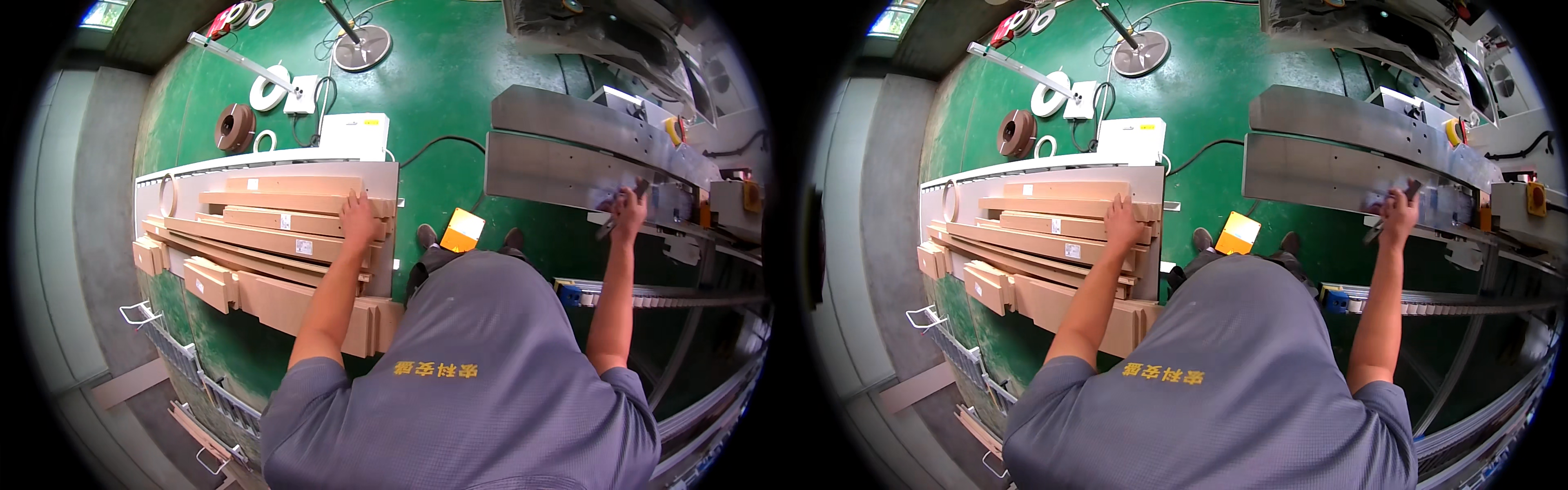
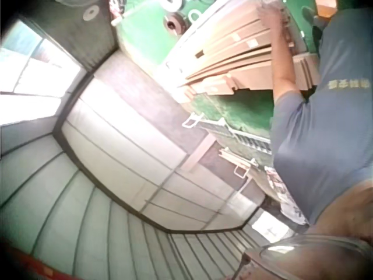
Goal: The person picks up a long wood plank from a stack and feeds it into a large woodworking machine, repeating the process with another plank.
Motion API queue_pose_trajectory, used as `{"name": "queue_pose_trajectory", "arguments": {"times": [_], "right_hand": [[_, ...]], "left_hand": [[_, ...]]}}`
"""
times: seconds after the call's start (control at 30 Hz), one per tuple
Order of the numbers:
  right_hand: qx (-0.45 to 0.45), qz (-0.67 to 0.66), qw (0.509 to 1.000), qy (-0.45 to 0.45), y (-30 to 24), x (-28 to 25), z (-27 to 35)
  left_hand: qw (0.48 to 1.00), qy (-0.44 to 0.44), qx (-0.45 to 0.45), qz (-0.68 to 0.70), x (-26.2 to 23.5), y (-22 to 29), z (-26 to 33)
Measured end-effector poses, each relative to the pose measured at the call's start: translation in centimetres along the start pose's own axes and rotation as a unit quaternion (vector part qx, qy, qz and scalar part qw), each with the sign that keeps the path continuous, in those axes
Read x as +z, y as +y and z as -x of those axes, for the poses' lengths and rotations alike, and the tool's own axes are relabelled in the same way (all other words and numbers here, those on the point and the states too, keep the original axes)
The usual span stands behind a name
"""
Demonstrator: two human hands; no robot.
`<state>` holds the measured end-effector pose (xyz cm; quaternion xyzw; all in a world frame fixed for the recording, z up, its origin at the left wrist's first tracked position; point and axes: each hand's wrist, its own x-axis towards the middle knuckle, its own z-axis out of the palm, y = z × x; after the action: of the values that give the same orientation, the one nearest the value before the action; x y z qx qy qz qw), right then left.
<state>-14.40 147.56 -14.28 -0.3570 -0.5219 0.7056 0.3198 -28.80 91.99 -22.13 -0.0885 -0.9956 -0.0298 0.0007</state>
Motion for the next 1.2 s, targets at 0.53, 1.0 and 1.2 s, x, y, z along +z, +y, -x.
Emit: {"name": "queue_pose_trajectory", "arguments": {"times": [0.53,1.0,1.2], "right_hand": [[0.160,0.170,0.881,-0.411,-1.8,17.0,15.9],[0.004,0.139,0.980,-0.140,-4.6,1.1,0.8],[-0.026,0.108,0.993,0.026,-6.6,-4.0,-4.8]], "left_hand": [[0.889,-0.039,0.361,0.279,-13.2,11.9,-2.9],[0.908,-0.052,0.325,0.259,-5.5,3.4,-6.7],[0.931,-0.063,0.271,0.235,-5.7,1.6,-7.8]]}}
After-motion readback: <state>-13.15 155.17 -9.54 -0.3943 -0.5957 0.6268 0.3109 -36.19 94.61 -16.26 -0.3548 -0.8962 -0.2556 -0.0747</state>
